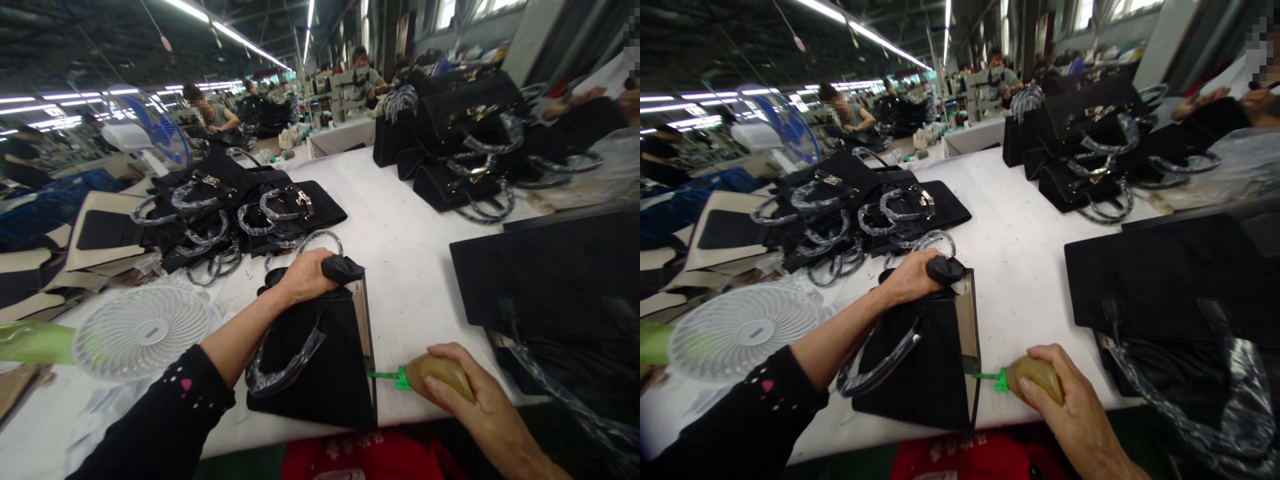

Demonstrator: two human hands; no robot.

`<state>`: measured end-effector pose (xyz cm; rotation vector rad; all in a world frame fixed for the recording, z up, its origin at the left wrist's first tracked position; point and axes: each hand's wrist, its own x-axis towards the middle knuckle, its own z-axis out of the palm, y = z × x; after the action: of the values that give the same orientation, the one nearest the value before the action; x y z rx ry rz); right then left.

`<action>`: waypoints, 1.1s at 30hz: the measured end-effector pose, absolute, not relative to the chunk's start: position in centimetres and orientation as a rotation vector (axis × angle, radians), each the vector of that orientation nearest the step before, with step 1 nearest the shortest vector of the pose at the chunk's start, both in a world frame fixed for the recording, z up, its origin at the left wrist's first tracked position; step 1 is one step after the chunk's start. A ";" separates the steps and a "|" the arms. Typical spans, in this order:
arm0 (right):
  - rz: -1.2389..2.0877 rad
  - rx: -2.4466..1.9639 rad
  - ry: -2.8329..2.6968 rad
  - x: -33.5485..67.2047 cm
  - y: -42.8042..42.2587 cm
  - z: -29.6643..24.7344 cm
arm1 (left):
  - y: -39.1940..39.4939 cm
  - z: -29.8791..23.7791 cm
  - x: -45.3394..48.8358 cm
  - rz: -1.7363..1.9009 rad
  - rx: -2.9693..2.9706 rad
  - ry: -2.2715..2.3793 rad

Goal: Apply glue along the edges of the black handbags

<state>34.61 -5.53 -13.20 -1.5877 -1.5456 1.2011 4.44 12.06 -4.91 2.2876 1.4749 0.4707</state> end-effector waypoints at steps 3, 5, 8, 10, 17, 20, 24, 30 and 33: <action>0.997 -1.561 -1.574 34.5 -4.9 -13.7 | 11.0 -1.3 4.3 0.633 2.333 1.434; 0.865 -1.519 -1.590 34.4 -4.4 -13.9 | 9.9 0.9 4.5 0.738 2.379 1.395; 0.735 -1.464 -1.588 34.2 -3.5 -14.3 | 7.8 2.9 5.0 0.828 2.452 1.311; 0.732 -1.455 -1.589 34.1 -3.1 -14.7 | 6.2 3.3 5.3 0.848 2.460 1.271; 0.884 -1.503 -1.561 34.3 -2.8 -16.2 | 1.9 2.2 5.1 0.612 2.228 1.358; 0.917 -1.525 -1.504 34.2 -2.6 -15.8 | 1.3 2.0 4.9 0.705 2.176 1.358; 1.084 -1.612 -1.433 33.6 -3.1 -14.5 | 1.4 1.5 4.7 0.749 2.174 1.372; 1.023 -1.606 -1.402 33.7 -3.7 -14.7 | 1.2 1.3 4.8 0.782 2.144 1.407; 1.010 -1.627 -1.428 34.6 -3.2 -15.4 | 0.9 1.5 4.9 0.782 2.134 1.416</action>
<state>34.58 -3.19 -15.37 -1.6274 -1.4276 1.0097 4.88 0.91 1.53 2.1344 1.4163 0.7822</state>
